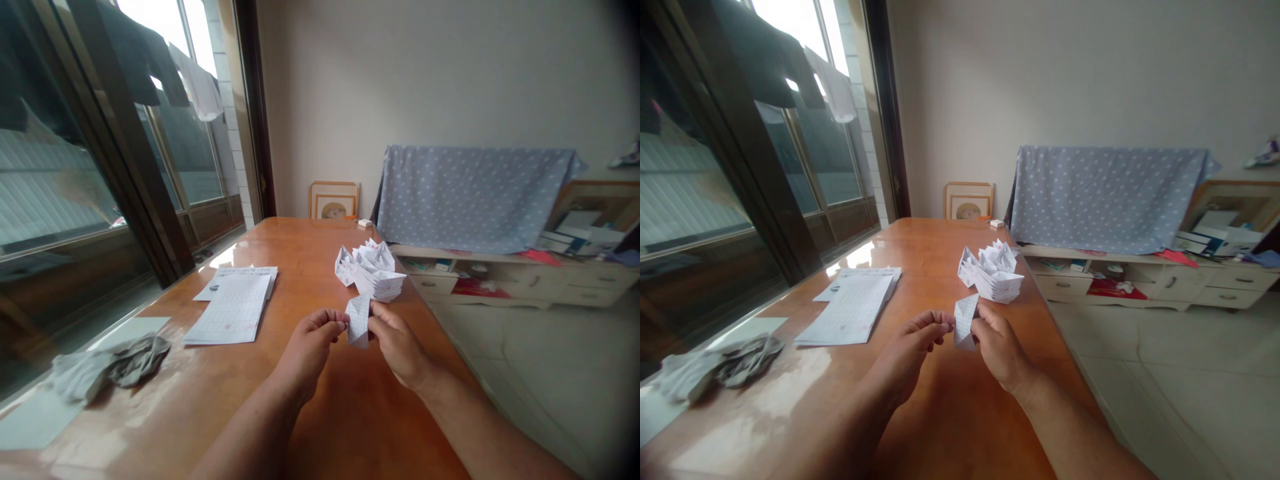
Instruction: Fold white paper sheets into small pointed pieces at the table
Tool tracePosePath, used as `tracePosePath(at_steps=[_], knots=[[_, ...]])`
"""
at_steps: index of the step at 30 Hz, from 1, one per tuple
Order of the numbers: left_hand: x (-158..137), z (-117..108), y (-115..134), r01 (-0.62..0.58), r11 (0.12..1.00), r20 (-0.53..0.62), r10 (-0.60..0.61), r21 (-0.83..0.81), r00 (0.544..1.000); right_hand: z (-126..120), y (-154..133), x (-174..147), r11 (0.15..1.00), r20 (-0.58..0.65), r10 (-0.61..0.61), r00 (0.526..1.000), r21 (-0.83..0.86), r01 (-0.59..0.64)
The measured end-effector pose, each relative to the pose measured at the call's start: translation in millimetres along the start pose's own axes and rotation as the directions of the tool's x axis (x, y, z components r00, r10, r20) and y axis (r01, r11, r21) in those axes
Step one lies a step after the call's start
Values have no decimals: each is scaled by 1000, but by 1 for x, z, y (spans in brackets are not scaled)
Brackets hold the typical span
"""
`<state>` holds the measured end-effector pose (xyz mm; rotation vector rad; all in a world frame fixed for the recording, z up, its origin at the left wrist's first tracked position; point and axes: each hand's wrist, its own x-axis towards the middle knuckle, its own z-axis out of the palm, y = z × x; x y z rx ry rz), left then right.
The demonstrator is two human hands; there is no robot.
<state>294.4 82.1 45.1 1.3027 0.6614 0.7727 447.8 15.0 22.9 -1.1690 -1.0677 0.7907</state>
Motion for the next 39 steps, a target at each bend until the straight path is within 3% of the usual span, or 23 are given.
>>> tracePosePath(at_steps=[7,13,25,33,39], knots=[[3,-1,-2,-6,1000,-5,6,-8,1000,2,-1,1,960,16,97,995,263,-97],[3,2,-4,-73,997,10,74,-20,997,2,-1,-1,979,21,107,994,170,-109],[7,0,-11,-133,990,13,132,37,991,-1,-5,-2,974,28,104,994,198,-107],[10,-1,-14,-207,962,18,208,177,978,0,-5,-1,975,26,105,994,195,-108],[13,-4,-20,-326,870,28,340,371,940,-1,0,-1,988,54,56,997,139,-63]])
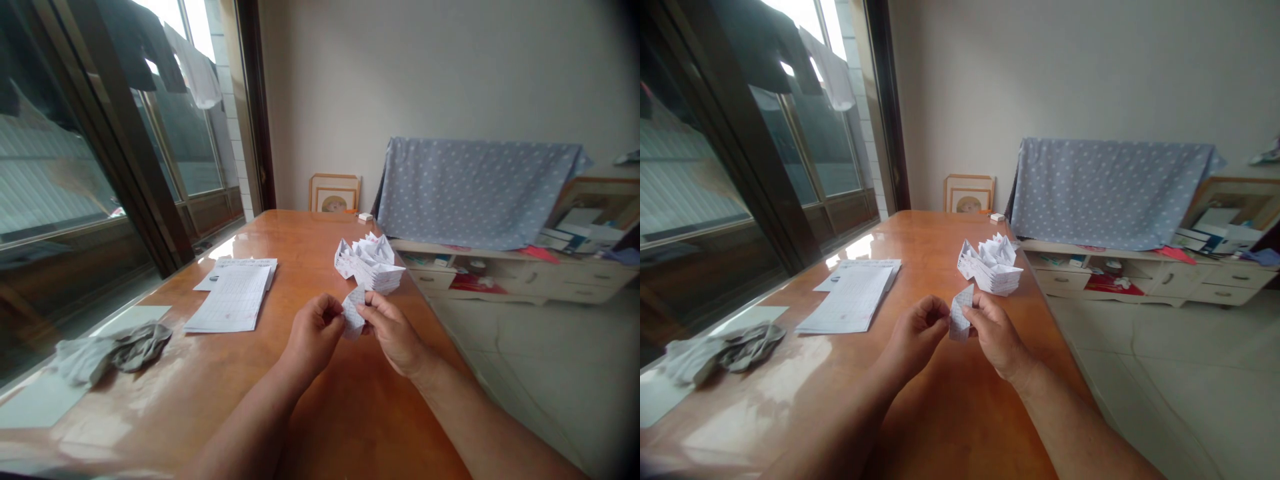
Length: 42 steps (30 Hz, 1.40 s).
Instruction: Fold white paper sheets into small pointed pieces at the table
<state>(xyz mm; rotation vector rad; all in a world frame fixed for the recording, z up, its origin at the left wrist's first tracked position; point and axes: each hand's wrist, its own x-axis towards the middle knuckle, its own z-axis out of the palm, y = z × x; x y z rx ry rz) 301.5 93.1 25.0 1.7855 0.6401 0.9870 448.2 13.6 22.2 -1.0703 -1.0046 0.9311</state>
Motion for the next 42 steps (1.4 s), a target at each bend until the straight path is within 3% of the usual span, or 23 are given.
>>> tracePosePath(at_steps=[4,10,17,21,26,28,35,39,42], knots=[[0,0,2,24,998,-20,-23,66,1000,-1,5,1,993,3,-81,997,-86,81],[-2,3,6,193,972,5,-194,-136,981,1,13,2,974,3,-169,986,-152,167],[-2,9,-4,260,928,21,-264,-269,964,0,20,3,978,15,-142,990,-151,142],[-1,11,-12,247,950,11,-249,-189,968,1,21,3,985,11,-109,994,-131,110],[0,12,-18,136,990,-17,-135,42,991,0,25,4,988,1,-92,996,-127,92],[0,13,-16,113,992,-27,-112,60,993,-2,27,5,987,-5,-94,996,-134,93],[-1,18,-9,222,956,-48,-235,-191,971,-6,29,6,977,-53,-112,992,-186,100],[-1,20,-13,279,880,11,-297,-384,955,-5,30,5,979,-63,-108,992,-179,95],[0,23,-18,290,850,49,-299,-441,953,-5,31,6,978,-63,-107,992,-186,94]])
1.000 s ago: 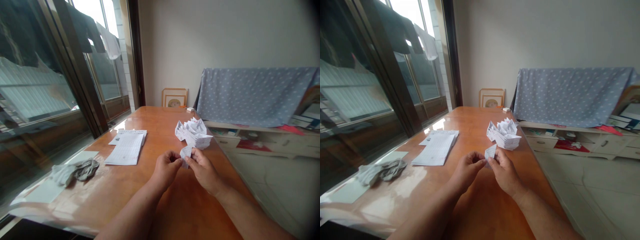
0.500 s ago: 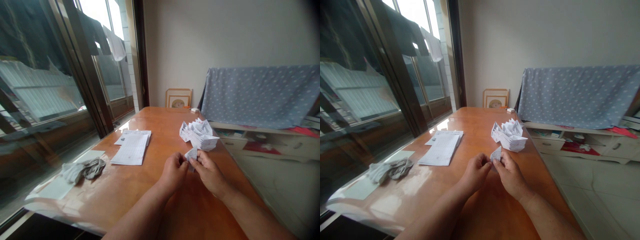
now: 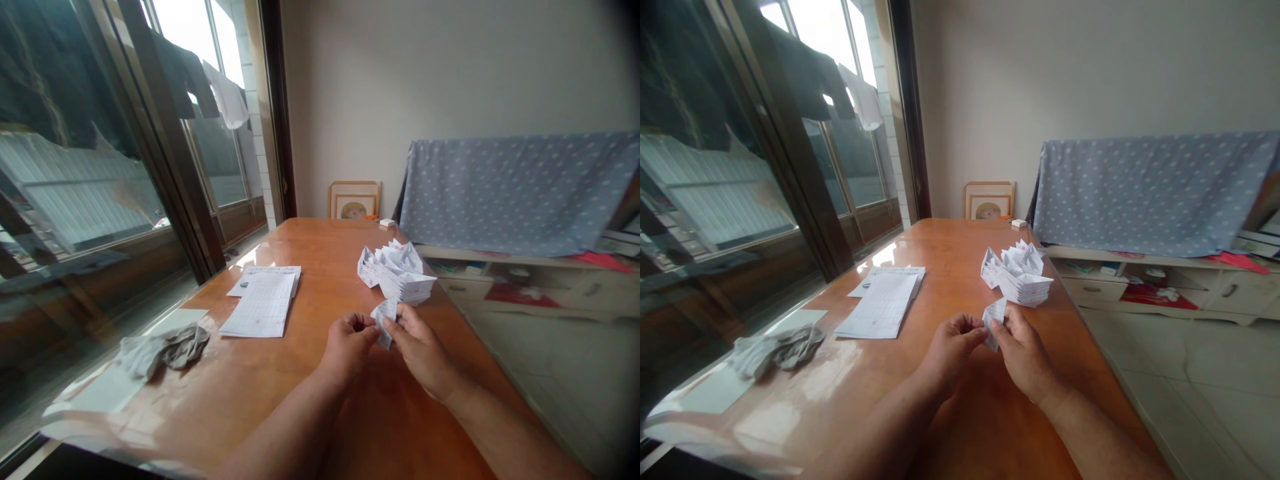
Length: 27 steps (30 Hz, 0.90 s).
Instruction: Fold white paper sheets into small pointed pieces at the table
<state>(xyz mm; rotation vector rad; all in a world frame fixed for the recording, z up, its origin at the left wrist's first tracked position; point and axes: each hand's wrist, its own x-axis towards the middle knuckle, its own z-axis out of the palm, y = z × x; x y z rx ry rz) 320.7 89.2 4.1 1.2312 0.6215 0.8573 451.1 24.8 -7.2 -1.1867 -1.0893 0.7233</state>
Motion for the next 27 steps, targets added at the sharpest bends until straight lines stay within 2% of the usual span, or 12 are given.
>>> tracePosePath(at_steps=[6,9,14,17,22,27], knots=[[3,-2,-5,-31,993,-17,33,116,999,2,-10,-2,1000,22,0,1000,1,0],[2,-5,4,-12,997,16,11,75,1000,1,-18,-3,1000,26,22,999,19,-23],[0,-12,24,101,995,84,-100,-11,991,-9,-20,2,1000,-124,30,992,-2,-30],[0,-14,29,148,986,147,-136,-75,980,-16,-23,4,999,-159,46,986,-9,-48],[2,-17,27,174,979,189,-152,-107,970,-18,-40,1,985,-31,165,986,45,-164],[1,-17,28,174,975,190,-146,-135,971,-13,-46,-1,990,125,113,986,74,-123]])
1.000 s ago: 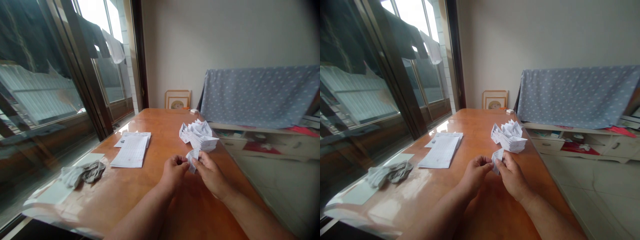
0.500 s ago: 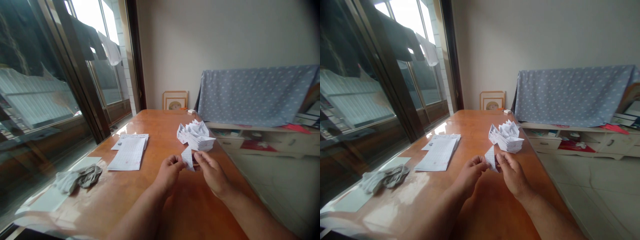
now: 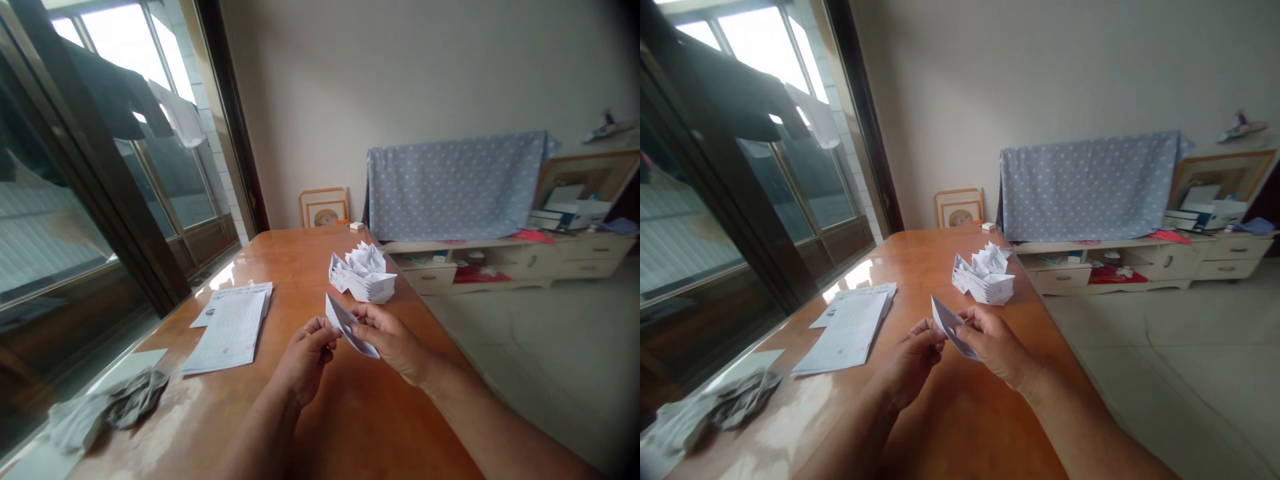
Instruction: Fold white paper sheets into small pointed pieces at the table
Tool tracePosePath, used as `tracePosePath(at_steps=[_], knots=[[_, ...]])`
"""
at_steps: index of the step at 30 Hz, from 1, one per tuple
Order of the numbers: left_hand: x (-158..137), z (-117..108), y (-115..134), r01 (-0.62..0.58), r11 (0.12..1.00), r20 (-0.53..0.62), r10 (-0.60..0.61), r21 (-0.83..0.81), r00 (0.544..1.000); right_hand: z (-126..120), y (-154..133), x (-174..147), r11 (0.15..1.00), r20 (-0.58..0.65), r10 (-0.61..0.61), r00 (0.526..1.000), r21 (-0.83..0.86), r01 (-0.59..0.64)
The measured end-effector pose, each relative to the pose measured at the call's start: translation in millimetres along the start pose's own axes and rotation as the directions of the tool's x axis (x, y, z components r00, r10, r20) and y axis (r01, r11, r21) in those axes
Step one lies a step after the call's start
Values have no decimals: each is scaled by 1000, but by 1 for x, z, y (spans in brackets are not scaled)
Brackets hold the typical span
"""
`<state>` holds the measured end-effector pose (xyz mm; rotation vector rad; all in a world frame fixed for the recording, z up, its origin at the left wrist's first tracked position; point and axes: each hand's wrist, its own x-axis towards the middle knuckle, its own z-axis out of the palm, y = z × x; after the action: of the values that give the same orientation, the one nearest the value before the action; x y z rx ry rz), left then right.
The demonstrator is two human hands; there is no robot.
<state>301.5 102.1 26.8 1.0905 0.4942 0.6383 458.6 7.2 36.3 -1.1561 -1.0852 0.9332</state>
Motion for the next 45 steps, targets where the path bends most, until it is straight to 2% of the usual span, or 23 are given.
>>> tracePosePath(at_steps=[4,9,17,24,35,40,45], knots=[[-3,3,2,42,999,41,-41,-27,998,4,8,5,996,-41,-28,999,-82,24],[-4,7,3,55,998,11,-55,-40,998,4,15,9,984,-132,-67,989,-172,43],[-5,6,4,67,994,69,-61,-81,996,0,17,9,986,-134,-70,988,-157,48],[-6,7,5,93,991,107,-83,-95,991,-4,24,14,966,-163,-128,978,-243,86],[-4,8,4,119,973,84,-105,-197,991,-4,19,13,990,-160,-92,983,-117,74],[-4,7,2,141,951,78,-124,-275,989,-4,21,14,984,-186,-126,974,-146,99],[-4,10,3,139,951,75,-123,-277,990,-4,24,15,985,-153,-106,983,-154,82]])
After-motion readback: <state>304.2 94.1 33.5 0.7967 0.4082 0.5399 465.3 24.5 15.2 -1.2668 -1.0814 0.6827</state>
